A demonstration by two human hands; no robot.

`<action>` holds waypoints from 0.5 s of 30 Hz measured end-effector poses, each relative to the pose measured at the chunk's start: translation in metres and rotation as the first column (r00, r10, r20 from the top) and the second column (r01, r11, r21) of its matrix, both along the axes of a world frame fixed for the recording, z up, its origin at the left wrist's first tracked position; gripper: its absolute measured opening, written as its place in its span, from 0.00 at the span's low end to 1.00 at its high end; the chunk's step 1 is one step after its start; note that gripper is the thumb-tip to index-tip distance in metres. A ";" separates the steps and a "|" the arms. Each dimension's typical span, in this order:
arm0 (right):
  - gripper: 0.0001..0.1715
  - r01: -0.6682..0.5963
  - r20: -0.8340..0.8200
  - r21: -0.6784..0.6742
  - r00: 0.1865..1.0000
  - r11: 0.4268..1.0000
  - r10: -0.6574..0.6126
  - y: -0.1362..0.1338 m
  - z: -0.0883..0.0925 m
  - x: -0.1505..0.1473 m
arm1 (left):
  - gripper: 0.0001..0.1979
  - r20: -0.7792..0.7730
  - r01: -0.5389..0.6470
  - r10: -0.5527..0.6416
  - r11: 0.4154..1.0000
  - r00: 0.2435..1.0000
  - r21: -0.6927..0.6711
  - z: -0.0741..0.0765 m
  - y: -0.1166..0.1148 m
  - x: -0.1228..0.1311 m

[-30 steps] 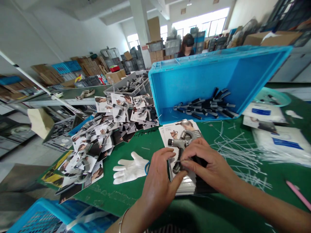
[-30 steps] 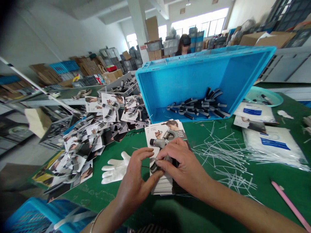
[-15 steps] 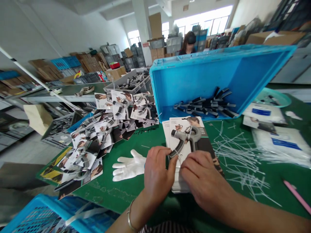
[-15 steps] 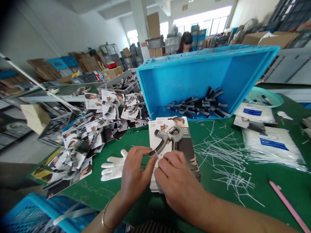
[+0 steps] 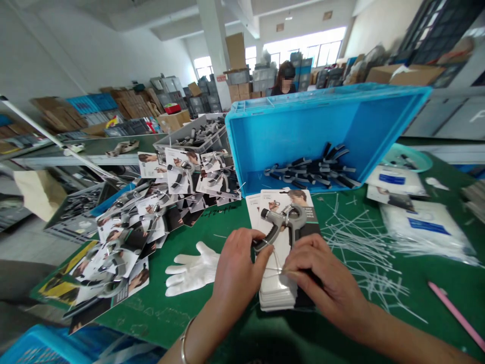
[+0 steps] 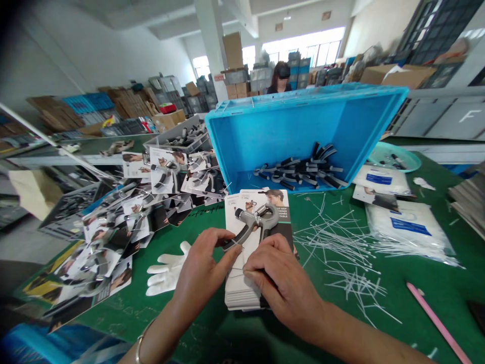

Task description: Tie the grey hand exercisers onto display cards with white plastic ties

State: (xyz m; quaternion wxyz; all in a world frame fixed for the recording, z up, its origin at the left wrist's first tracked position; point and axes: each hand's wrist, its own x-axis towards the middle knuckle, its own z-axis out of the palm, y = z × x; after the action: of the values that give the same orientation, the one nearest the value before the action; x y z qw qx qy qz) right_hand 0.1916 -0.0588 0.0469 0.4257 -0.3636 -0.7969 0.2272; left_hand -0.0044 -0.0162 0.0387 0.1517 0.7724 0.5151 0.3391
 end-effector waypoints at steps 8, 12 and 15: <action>0.09 0.372 0.182 0.090 0.906 0.924 -0.382 0.048 0.006 0.018 | 0.04 -0.060 0.126 -0.122 0.990 0.991 0.067 0.004 0.007 -0.006; 0.10 0.260 0.378 0.266 0.858 0.928 -0.349 0.064 0.016 0.015 | 0.07 -0.052 0.133 -0.131 0.991 0.990 0.026 0.002 0.005 -0.009; 0.11 0.227 0.452 0.388 0.798 0.893 -0.399 0.061 0.021 0.010 | 0.07 -0.037 0.072 -0.071 0.996 0.997 0.046 -0.001 0.001 -0.010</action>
State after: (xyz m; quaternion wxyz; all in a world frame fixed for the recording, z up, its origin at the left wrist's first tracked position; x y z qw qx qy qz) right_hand 0.2014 0.0023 0.0678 0.2783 -0.4668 -0.8352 -0.0842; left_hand -0.0145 -0.0155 0.0380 0.1362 0.7996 0.4816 0.3319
